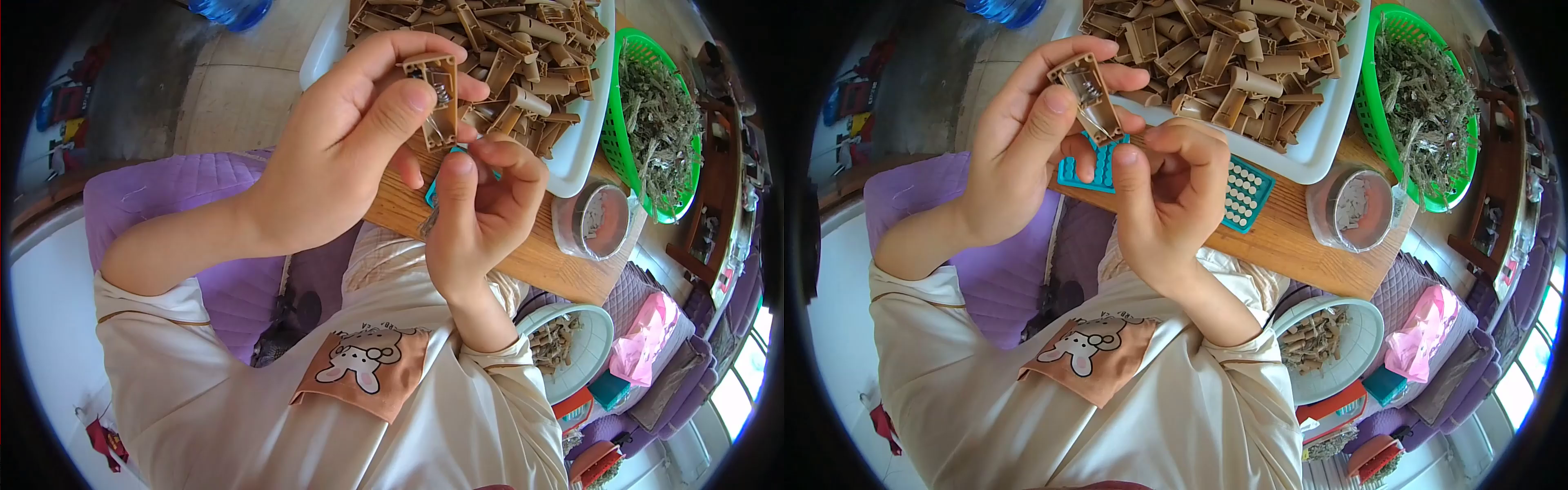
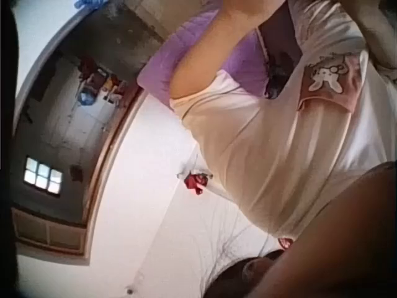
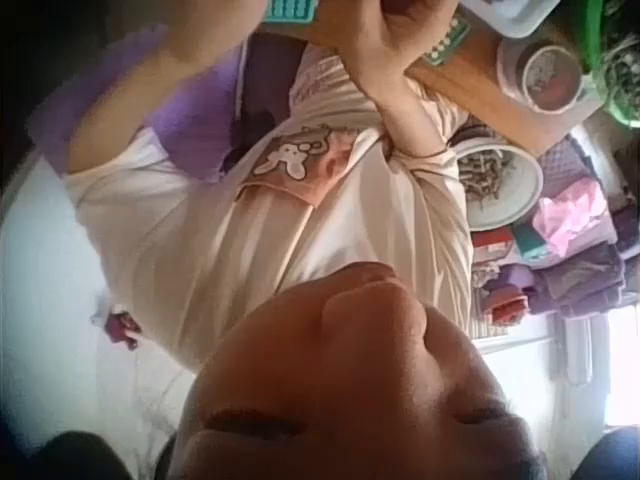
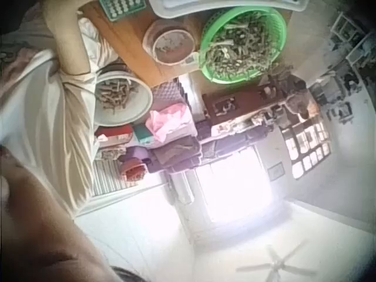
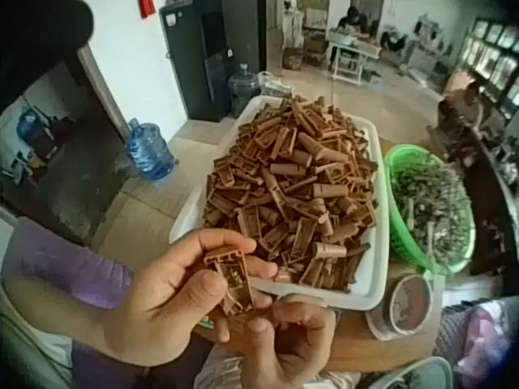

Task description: The person assembles small plastic inserts into brown tubes by hand, working at a low wooden table.

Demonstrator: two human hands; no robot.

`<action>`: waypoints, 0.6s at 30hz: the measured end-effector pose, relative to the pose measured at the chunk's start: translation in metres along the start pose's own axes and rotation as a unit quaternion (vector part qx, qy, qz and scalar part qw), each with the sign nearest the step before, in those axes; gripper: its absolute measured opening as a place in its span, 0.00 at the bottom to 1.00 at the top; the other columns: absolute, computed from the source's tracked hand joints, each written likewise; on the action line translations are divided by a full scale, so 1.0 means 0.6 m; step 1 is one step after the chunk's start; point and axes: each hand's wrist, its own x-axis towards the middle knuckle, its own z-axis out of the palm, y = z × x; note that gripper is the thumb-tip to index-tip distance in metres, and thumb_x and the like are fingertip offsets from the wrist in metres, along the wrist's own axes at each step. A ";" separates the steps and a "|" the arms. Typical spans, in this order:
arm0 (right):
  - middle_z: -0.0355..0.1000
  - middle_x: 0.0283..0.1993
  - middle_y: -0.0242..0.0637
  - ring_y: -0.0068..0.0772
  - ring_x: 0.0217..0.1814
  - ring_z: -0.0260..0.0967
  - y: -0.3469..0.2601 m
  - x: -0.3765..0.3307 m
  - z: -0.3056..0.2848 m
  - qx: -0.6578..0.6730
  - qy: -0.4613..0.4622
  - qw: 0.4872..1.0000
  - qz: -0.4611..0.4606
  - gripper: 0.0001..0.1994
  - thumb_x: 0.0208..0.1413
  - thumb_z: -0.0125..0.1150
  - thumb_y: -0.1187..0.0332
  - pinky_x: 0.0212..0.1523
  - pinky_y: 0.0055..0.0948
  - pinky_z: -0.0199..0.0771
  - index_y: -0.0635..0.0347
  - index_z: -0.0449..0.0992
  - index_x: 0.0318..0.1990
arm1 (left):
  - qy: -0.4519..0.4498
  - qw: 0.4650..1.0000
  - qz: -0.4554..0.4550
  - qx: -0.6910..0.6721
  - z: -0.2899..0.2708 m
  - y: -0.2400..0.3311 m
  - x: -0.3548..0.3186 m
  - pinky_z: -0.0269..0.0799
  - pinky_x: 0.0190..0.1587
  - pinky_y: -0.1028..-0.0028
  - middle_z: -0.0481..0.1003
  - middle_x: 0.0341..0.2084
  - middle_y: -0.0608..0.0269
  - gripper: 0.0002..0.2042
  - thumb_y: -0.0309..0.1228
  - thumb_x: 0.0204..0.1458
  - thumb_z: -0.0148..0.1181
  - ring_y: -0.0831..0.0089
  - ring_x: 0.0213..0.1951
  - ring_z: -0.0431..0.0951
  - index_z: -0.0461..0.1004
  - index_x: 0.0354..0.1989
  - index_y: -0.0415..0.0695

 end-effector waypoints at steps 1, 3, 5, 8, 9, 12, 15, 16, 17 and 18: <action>0.59 0.38 0.38 0.16 0.30 0.61 0.000 0.001 0.002 0.016 -0.008 1.000 0.001 0.10 0.49 0.51 0.77 0.30 0.13 0.63 0.64 0.57 0.37 | 0.014 1.000 -0.013 -0.024 0.003 0.003 0.000 0.66 0.27 0.86 0.64 0.45 0.55 0.20 0.41 0.54 0.39 0.73 0.41 0.71 0.53 0.51 0.43; 0.60 0.36 0.36 0.16 0.29 0.61 -0.001 -0.001 0.007 0.032 -0.015 0.999 0.002 0.09 0.50 0.49 0.78 0.30 0.13 0.63 0.64 0.57 0.37 | 0.028 0.998 -0.026 -0.047 0.004 0.006 -0.001 0.66 0.26 0.86 0.64 0.45 0.55 0.19 0.41 0.54 0.39 0.73 0.41 0.71 0.54 0.50 0.42; 0.61 0.35 0.34 0.16 0.29 0.61 -0.001 -0.005 0.013 0.098 -0.015 0.993 0.065 0.08 0.50 0.48 0.78 0.30 0.13 0.63 0.64 0.57 0.37 | 0.028 0.996 -0.031 -0.074 0.002 0.006 -0.003 0.68 0.28 0.84 0.65 0.44 0.54 0.19 0.40 0.55 0.38 0.73 0.41 0.71 0.53 0.51 0.42; 0.62 0.34 0.34 0.16 0.31 0.62 0.003 -0.006 0.008 0.126 -0.042 0.985 0.109 0.09 0.51 0.48 0.78 0.29 0.13 0.64 0.64 0.57 0.38 | 0.034 0.991 -0.049 -0.123 0.003 0.003 -0.001 0.71 0.32 0.81 0.65 0.44 0.53 0.19 0.38 0.55 0.36 0.71 0.41 0.71 0.53 0.51 0.41; 0.62 0.34 0.34 0.16 0.31 0.62 0.002 -0.004 0.007 0.125 -0.042 0.985 0.109 0.09 0.51 0.48 0.78 0.29 0.13 0.64 0.64 0.57 0.38 | 0.034 0.991 -0.049 -0.124 0.002 0.002 0.000 0.71 0.32 0.81 0.65 0.44 0.53 0.19 0.38 0.55 0.36 0.71 0.41 0.71 0.53 0.51 0.41; 0.63 0.35 0.32 0.14 0.28 0.60 -0.003 0.005 0.005 0.074 -0.060 0.985 0.142 0.10 0.51 0.49 0.75 0.25 0.12 0.62 0.62 0.58 0.39 | 0.013 0.964 -0.092 -0.247 0.000 -0.003 0.002 0.71 0.39 0.76 0.65 0.44 0.53 0.19 0.37 0.56 0.35 0.69 0.43 0.70 0.53 0.52 0.40; 0.64 0.35 0.33 0.17 0.31 0.63 0.000 0.015 -0.004 -0.013 -0.081 0.988 0.133 0.12 0.49 0.50 0.77 0.28 0.13 0.64 0.63 0.58 0.42 | -0.008 0.951 -0.111 -0.290 0.001 -0.007 0.003 0.68 0.44 0.73 0.65 0.44 0.52 0.19 0.37 0.56 0.34 0.67 0.45 0.69 0.53 0.52 0.39; 0.64 0.37 0.34 0.19 0.34 0.64 0.002 0.017 -0.012 -0.009 -0.096 0.985 0.142 0.14 0.47 0.50 0.78 0.31 0.14 0.65 0.64 0.59 0.43 | -0.002 0.966 -0.106 -0.236 0.001 -0.005 0.002 0.67 0.45 0.72 0.65 0.43 0.52 0.19 0.37 0.56 0.34 0.67 0.45 0.68 0.53 0.52 0.39; 0.64 0.38 0.34 0.20 0.38 0.64 0.004 0.017 -0.015 -0.004 -0.111 0.982 0.151 0.15 0.46 0.50 0.80 0.33 0.15 0.65 0.64 0.59 0.44 | 0.004 0.978 -0.101 -0.180 0.002 -0.004 0.001 0.65 0.47 0.72 0.66 0.43 0.53 0.19 0.37 0.56 0.35 0.67 0.46 0.68 0.53 0.52 0.39; 0.64 0.38 0.34 0.20 0.38 0.64 0.001 0.018 -0.015 -0.005 -0.111 0.982 0.152 0.15 0.46 0.50 0.80 0.33 0.15 0.65 0.64 0.59 0.44 | 0.004 0.978 -0.102 -0.181 0.003 -0.005 0.000 0.65 0.47 0.72 0.66 0.43 0.53 0.19 0.37 0.56 0.35 0.67 0.46 0.68 0.53 0.52 0.39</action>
